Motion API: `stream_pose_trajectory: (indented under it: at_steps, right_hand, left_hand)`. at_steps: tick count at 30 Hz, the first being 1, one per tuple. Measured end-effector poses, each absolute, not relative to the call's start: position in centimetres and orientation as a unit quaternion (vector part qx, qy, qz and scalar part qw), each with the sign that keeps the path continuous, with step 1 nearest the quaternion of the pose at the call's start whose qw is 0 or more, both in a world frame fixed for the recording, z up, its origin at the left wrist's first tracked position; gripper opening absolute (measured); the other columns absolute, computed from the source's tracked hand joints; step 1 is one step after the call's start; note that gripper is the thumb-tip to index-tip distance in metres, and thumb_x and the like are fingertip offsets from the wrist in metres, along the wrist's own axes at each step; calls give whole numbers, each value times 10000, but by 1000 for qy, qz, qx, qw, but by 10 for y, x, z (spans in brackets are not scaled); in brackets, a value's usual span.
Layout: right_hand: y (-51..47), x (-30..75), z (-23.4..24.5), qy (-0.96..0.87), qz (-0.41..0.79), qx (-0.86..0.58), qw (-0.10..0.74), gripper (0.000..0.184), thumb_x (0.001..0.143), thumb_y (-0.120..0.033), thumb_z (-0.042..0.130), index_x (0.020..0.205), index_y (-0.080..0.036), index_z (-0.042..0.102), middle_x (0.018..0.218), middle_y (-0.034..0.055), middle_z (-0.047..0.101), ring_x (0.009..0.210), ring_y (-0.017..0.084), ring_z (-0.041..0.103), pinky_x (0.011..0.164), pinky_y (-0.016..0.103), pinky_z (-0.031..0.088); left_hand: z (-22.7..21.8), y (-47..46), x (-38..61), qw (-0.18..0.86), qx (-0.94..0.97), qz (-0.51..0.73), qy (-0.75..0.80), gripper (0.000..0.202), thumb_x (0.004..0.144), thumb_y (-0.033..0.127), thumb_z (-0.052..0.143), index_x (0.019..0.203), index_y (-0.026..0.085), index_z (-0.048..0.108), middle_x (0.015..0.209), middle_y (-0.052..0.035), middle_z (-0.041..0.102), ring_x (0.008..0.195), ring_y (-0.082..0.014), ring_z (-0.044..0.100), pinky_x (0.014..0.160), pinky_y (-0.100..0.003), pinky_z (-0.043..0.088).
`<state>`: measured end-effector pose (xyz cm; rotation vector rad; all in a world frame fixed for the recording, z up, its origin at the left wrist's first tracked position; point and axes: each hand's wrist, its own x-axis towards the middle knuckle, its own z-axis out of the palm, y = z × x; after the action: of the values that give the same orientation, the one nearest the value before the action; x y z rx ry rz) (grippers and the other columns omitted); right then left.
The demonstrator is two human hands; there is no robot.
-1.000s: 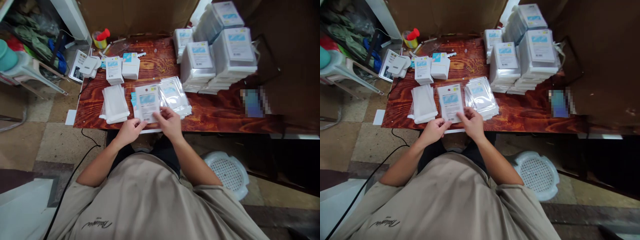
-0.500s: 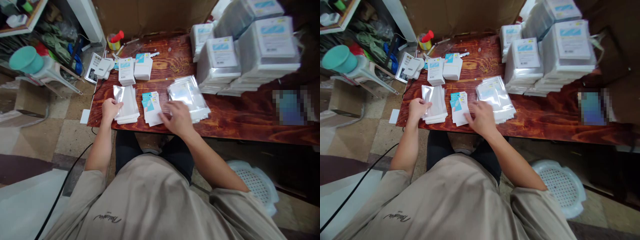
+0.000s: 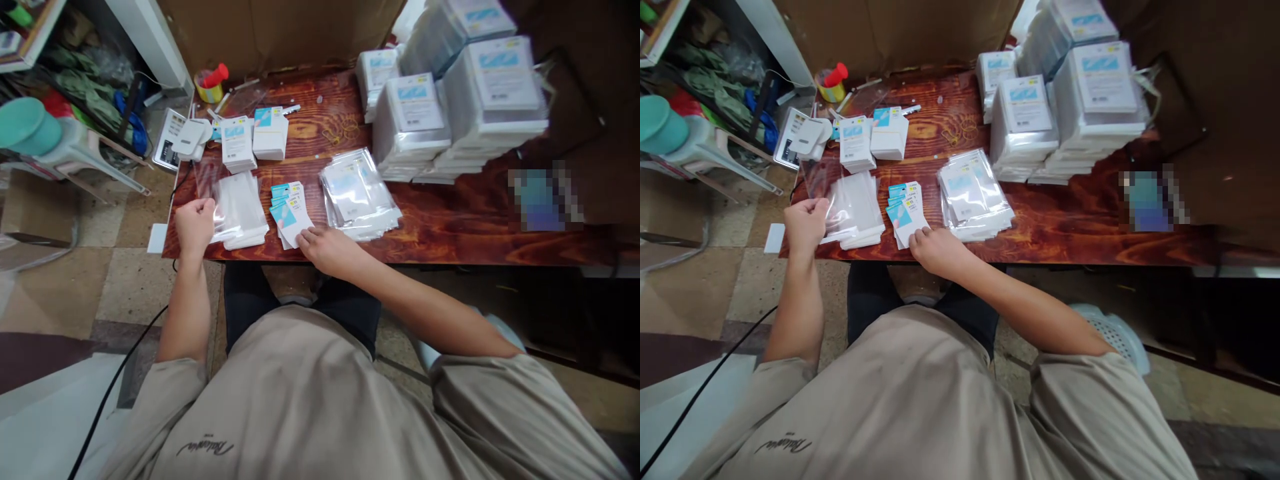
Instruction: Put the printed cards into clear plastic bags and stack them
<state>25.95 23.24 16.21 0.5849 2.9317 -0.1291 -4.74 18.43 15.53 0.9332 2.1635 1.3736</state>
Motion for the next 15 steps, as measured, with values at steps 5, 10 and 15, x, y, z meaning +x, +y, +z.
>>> stream_pose_trajectory:
  at_steps: [5, 10, 15]
  right_hand:
    - [225, 265, 151, 977, -50, 205, 32, 314, 1036, -137, 379, 1059, -72, 685, 1053, 186, 702, 980, 285, 644, 739, 362, 420]
    - [224, 288, 144, 937, -167, 273, -138, 280, 1035, -233, 466, 1073, -148, 731, 1045, 123, 753, 982, 231, 685, 825, 334, 503]
    - [206, 301, 148, 633, -424, 482, -433, 342, 969, -512, 614, 945, -199, 748, 731, 34, 717, 583, 165, 610, 551, 296, 524]
  left_hand:
    - [147, 191, -18, 309, 236, 632, 670, 316, 802, 420, 779, 881, 131, 678, 813, -86, 738, 684, -179, 732, 614, -269, 595]
    - [140, 198, 12, 368, 147, 686, 610, 336, 781, 404, 835, 859, 173, 605, 820, -58, 748, 734, -174, 752, 655, -260, 608]
    - [137, 201, 35, 407, 132, 694, 579, 404, 744, 427, 875, 872, 185, 578, 830, -58, 750, 747, -182, 755, 676, -276, 609]
